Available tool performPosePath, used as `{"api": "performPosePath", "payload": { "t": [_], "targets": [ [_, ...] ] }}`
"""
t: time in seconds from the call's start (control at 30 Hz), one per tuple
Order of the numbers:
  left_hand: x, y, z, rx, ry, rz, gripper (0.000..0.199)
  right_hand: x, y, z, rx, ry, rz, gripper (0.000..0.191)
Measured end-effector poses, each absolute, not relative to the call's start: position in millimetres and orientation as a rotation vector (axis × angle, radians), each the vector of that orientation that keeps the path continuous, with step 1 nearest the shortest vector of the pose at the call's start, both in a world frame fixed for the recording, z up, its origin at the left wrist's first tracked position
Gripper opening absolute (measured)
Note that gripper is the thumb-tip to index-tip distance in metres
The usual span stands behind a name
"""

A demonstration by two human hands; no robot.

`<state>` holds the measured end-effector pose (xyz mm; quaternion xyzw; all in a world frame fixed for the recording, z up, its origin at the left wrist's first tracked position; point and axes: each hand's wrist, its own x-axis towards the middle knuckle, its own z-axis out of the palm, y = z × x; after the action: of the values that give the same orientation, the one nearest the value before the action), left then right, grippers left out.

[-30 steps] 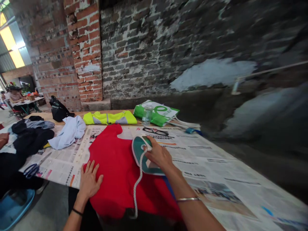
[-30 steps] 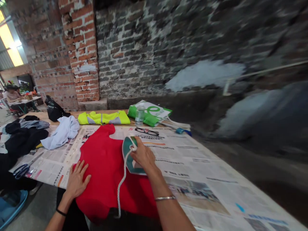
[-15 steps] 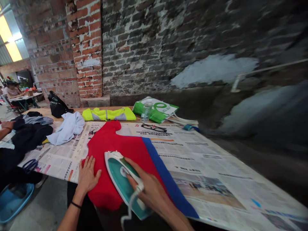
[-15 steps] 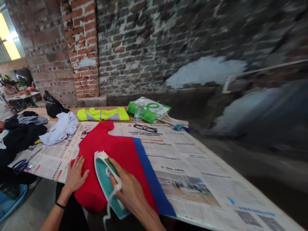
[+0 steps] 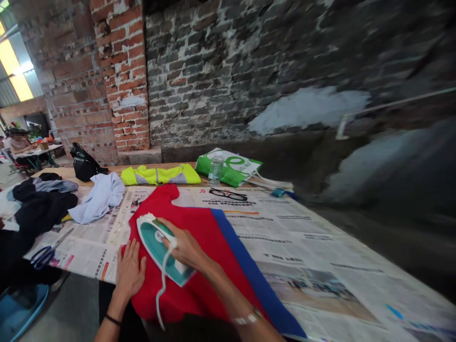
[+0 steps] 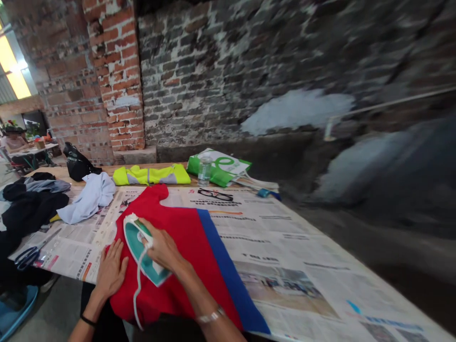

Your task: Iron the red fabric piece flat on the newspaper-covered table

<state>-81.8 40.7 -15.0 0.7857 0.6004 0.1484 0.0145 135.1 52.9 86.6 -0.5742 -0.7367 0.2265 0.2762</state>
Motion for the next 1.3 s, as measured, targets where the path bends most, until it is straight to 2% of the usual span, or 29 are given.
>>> {"api": "performPosePath", "payload": {
  "t": [0.1, 0.23, 0.43, 0.57, 0.7, 0.97, 1.17, 1.3],
  "targets": [
    [-80.2, 39.9, -16.3, 2.451, 1.87, 0.469, 0.054, 173.7, 5.9, 66.9, -1.382, -1.954, 0.693, 0.06],
    [-78.4, 38.8, -15.6, 2.436, 1.894, 0.445, 0.054, 228.4, -32.0, 51.5, -1.473, -1.831, 0.626, 0.058],
    [-79.6, 41.5, -13.9, 2.459, 1.928, 0.359, 0.055, 277.1, -15.1, 47.5, -1.726, -1.637, 0.437, 0.059],
    [-71.7, 63.5, 5.2, 2.49, 1.875, 0.223, 0.052, 272.3, 25.0, 57.5, -1.571, -1.716, 0.435, 0.056],
    [-54.2, 116.9, 26.1, 2.569, 1.74, 0.201, 0.052, 253.4, 70.5, 72.1, -1.51, -1.811, 0.444, 0.054],
    [-55.9, 186.5, 4.2, 2.521, 1.83, 0.169, 0.058, 237.3, 152.0, 75.6, -1.477, -1.875, 0.46, 0.056],
    [-61.5, 197.8, -6.6, 2.484, 1.921, 0.175, 0.059, 221.3, 136.6, 74.7, -1.932, -1.728, 0.346, 0.058],
    [-59.5, 199.0, -3.2, 2.48, 1.936, 0.197, 0.058, 225.6, 101.2, 80.3, -2.066, -1.729, 0.306, 0.065]
  ]
}}
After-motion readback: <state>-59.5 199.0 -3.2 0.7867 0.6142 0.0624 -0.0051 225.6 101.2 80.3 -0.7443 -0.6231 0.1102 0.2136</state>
